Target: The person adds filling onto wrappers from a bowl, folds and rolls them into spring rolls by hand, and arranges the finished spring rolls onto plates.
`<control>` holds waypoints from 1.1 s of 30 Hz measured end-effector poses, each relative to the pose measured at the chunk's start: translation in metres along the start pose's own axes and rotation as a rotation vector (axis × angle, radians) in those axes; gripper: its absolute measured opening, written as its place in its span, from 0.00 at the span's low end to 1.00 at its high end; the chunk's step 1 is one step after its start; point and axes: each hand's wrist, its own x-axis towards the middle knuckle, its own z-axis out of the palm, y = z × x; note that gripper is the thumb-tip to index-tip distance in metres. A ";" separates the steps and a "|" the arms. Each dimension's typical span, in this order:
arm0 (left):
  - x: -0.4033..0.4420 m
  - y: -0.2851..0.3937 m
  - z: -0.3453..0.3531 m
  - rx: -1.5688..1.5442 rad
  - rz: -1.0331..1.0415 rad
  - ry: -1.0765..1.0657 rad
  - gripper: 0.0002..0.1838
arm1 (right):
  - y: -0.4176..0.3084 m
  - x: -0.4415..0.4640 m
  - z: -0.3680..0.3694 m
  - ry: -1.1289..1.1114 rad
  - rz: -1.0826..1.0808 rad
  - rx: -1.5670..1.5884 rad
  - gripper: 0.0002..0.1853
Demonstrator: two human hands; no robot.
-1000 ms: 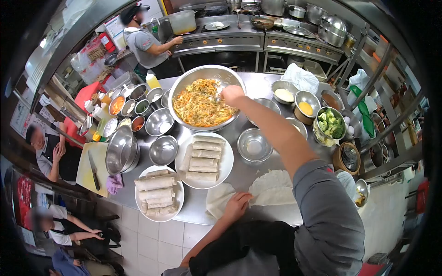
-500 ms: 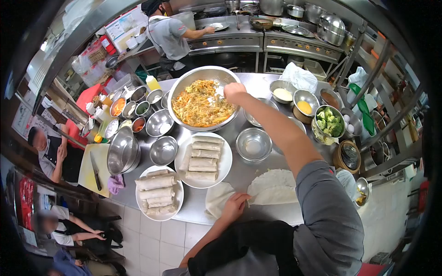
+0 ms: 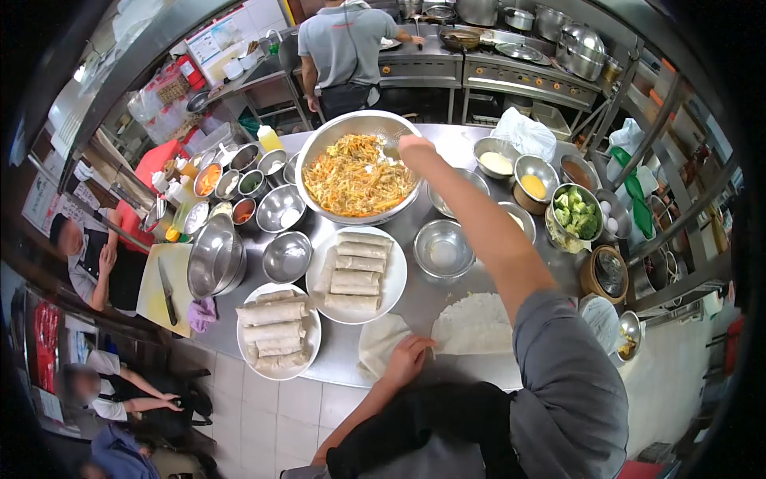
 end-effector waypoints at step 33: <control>-0.003 0.007 -0.007 0.041 0.065 -0.051 0.15 | 0.025 -0.004 0.070 -0.067 0.172 0.557 0.08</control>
